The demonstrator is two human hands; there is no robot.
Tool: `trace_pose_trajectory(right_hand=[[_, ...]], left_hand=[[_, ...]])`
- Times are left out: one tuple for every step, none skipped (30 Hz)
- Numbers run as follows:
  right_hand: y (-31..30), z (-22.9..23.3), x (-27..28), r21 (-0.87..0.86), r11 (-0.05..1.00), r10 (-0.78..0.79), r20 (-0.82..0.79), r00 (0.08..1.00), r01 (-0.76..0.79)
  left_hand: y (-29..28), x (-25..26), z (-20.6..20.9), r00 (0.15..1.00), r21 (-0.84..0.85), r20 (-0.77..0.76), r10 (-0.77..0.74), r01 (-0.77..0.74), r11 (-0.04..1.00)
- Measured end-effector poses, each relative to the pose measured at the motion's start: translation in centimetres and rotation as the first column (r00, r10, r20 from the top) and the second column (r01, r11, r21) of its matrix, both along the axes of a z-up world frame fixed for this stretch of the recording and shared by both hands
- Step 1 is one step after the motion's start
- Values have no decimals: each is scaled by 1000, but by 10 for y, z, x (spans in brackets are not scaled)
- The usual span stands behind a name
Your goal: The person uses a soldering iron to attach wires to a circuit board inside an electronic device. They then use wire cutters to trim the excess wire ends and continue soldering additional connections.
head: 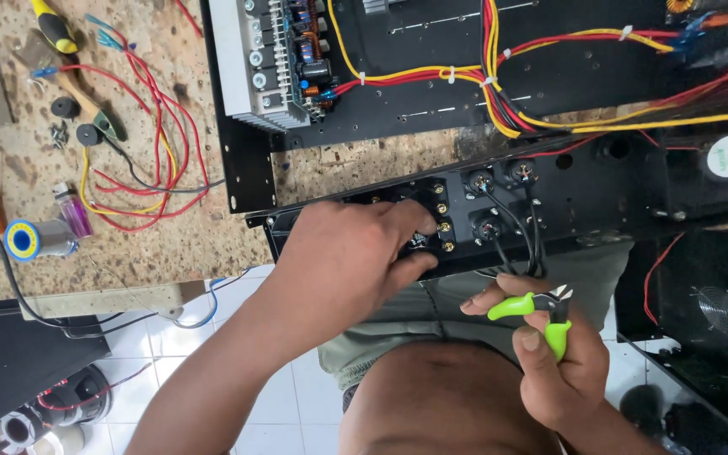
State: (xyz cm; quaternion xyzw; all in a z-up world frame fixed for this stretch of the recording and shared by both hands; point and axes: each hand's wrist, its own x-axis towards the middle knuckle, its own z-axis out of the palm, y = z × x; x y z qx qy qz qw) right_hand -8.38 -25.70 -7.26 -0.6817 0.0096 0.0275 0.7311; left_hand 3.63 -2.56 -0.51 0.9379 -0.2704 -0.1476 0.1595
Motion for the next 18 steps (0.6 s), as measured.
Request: trace_pose_trajectory(right_hand=[[0,0,1,-8,1000,5,-12,1000,-5],[0,-1,2,-16,1000,8,-23,1000,-8],[0,0,3,-15,1000,6,-24,1000,-7],[-1,0,4,-47,999,15,-30,999,-17],[-1,0,4,-79,996,24,-35,999,-27],[0,0,5,-79,996,24,-36,999,-27],[0,0,6,-100,995,22,2,1000,-21],[1,-1,7,-119,993,20,41,999,-15],[2,-1,8,-118,993,20,41,999,-15],[2,-1,9,-107,994,21,40,999,-16],[2,-1,9,-96,995,22,40,999,-18],[3,-1,10,-95,995,22,38,999,-19],[4,-1,10,-88,996,22,50,999,-18],[4,-1,11,-82,996,23,62,998,-18],[5,-3,11,-81,996,25,61,998,-20],[5,-4,11,-72,997,21,70,997,-16],[5,-5,11,-64,998,17,78,997,-12],[5,-4,11,-65,998,18,79,997,-13]], left_hand=[[0,1,-1,1000,-24,4,-9,9,1000],[0,2,-2,1000,-49,8,-20,20,999],[0,1,-2,1000,-48,7,-21,21,999],[0,1,-3,999,-13,28,-45,45,999],[0,1,-3,996,23,48,-69,68,997],[0,3,0,996,23,47,-69,68,997],[-1,4,2,998,-23,7,-66,66,998],[-1,6,5,997,-68,-33,-64,62,996],[-1,6,5,997,-67,-33,-65,63,996],[-1,6,5,998,-115,-24,-61,58,992],[-1,6,5,998,-161,-16,-57,53,985],[-1,6,6,998,-161,-17,-56,52,986],[-2,6,6,999,-190,-23,-48,43,981],[-3,5,6,999,-219,-27,-40,33,975],[-4,4,6,999,-218,-28,-38,31,975],[-4,3,6,999,-217,0,-42,41,975],[-5,3,6,999,-215,28,-47,52,975],[-6,3,6,999,-216,29,-46,51,975]])
